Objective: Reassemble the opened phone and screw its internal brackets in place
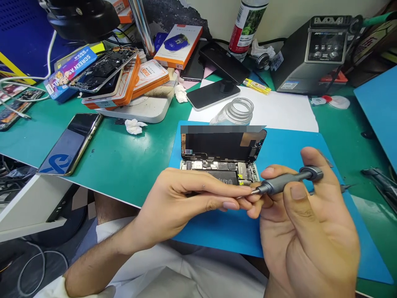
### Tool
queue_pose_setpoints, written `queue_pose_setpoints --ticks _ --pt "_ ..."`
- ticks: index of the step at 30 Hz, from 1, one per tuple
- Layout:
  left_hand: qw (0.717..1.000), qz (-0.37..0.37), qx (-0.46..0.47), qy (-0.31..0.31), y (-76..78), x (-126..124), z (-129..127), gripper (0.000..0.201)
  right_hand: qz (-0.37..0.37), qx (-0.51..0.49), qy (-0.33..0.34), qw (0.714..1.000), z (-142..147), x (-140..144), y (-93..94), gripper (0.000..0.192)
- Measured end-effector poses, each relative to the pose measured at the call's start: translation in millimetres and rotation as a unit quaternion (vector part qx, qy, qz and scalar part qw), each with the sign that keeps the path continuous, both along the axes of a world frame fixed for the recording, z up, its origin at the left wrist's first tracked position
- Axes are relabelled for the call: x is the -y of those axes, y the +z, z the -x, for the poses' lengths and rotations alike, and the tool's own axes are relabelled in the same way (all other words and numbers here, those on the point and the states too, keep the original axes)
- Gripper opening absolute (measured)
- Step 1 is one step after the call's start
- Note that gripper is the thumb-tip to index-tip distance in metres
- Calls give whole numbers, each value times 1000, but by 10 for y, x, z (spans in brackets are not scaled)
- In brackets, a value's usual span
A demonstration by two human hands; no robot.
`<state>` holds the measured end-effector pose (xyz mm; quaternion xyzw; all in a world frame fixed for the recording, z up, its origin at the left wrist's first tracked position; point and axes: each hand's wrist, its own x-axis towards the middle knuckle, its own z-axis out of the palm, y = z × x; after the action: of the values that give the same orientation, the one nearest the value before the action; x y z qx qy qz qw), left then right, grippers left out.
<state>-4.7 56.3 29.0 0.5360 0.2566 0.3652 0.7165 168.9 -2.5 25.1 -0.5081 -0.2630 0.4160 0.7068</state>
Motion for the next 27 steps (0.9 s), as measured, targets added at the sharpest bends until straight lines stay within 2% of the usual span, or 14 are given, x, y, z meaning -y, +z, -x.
queue_pose_setpoints --ticks 11,18,27 --pt "1000 6 -13 13 0 -11 -2 23 27 9 2 1000 -13 3 -5 57" --pt "999 -7 -27 20 15 2 3 23 1 -9 14 1000 -1 -7 5 59" --pt "999 -12 -37 23 10 7 6 22 5 -13 25 1000 -11 -9 20 59"
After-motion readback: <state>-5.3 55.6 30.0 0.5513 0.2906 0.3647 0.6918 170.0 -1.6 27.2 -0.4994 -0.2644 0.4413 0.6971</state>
